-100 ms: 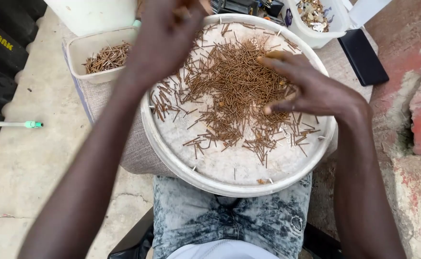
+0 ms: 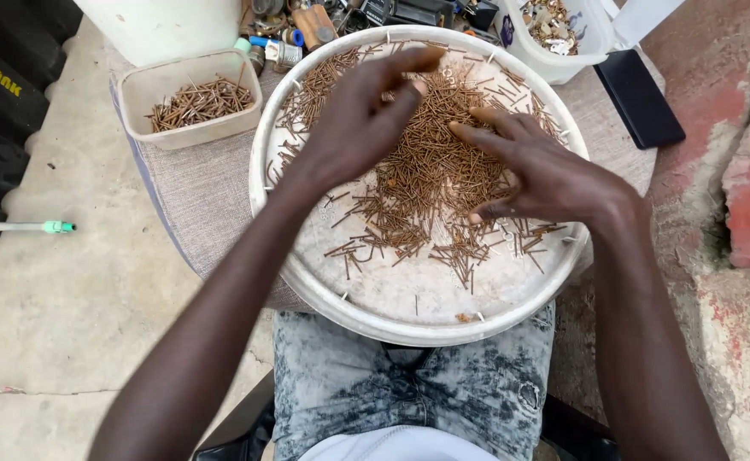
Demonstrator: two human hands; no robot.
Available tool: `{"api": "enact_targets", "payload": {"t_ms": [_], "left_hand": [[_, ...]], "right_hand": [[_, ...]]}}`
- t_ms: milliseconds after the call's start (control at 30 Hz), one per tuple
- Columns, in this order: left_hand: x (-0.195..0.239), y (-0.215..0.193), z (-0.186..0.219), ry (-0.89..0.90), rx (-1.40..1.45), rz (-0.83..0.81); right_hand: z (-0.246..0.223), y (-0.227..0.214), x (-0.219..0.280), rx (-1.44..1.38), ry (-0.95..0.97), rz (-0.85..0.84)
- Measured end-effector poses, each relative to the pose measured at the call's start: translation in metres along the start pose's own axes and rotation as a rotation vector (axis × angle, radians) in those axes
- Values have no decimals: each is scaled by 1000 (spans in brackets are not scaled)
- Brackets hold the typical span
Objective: The person is sorting through a large pile of small metal pins on a white lid, picking up handfuls to inspect them and placing selected ones into a separate plastic container.
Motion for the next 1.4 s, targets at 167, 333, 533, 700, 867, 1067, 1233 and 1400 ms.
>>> {"api": "enact_targets", "payload": {"t_ms": [167,333,533,700,867,1067,1233,1400], "left_hand": [[-12,59,-22,-211,618,10],[-10,56,-10,-253,31,-17],[-9,46,-33,-76,-522,-225],[-13,48,-27,-136,-501,-258],[-18,53,-36,-104,-480,-218],[-14,53,-36,-30,-351,-220],[-14,54,-41,0,-349,-211],[-9,53,-31,42,-234,-143]], "right_hand": [[11,21,-5,122,-58,210],[18,38,-11,80,-112,420],[4,26,-7,-69,-11,441],[7,33,-15,53,-23,473],[14,39,-26,44,-58,561],[6,36,-19,33,-68,604],[-8,35,-15,80,-34,549],[-3,40,-20,11,-100,626]]}}
Point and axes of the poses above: each hand's wrist, its own x-axis away from the middle knuckle, its own y-axis out of the palm, z = x × y, the point moved 1 cm from there along -x, towards the middle knuckle, and after that the axes turned 12 degrees about -z, right-handed, at the moved point
